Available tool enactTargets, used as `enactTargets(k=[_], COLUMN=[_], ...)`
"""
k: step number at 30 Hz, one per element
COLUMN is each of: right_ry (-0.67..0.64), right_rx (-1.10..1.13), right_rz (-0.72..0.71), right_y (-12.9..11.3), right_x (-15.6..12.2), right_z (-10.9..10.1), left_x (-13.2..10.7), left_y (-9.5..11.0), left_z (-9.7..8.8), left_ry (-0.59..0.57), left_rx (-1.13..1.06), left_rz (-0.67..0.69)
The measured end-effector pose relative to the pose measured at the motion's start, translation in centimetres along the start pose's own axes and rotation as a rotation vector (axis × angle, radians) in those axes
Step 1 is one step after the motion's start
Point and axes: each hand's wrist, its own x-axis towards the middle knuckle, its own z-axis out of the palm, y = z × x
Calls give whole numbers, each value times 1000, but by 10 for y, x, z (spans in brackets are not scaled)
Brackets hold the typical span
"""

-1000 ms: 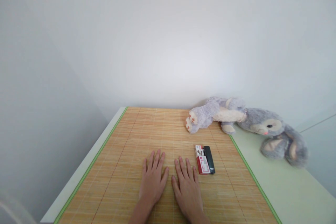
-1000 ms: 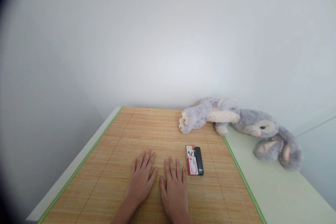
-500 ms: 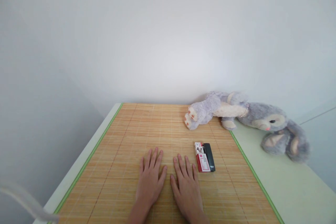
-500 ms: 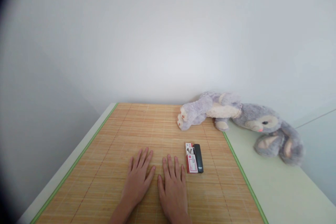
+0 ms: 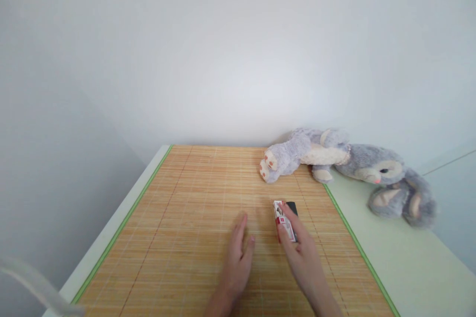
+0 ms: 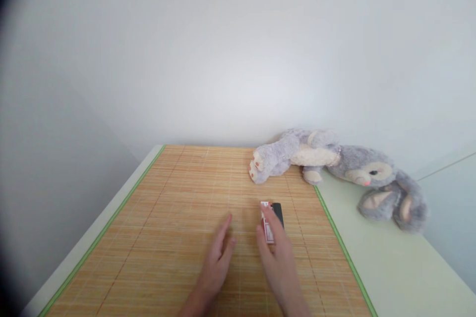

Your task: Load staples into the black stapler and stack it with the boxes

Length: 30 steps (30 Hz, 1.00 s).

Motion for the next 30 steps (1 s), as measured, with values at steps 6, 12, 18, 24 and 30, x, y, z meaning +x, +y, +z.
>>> enactTargets(k=[6,12,18,24,30], right_ry=[233,119,-59,55,74], right_rx=[136,210,308,182,22], right_rz=[206,275,191,64,41], right_y=[61,62,32,23,40], right_x=[37,22,1,10,34], right_z=[-46,22,101,128,99], left_x=[26,42,29,24,19], left_y=[37,30,-3,-14,-4], left_z=[84,72,-8,-38,-39], left_ry=[-180,-125,48,84,180], left_rx=[-483,-447,-168,-231,35], left_rz=[-134,-140,-173,-164,-44])
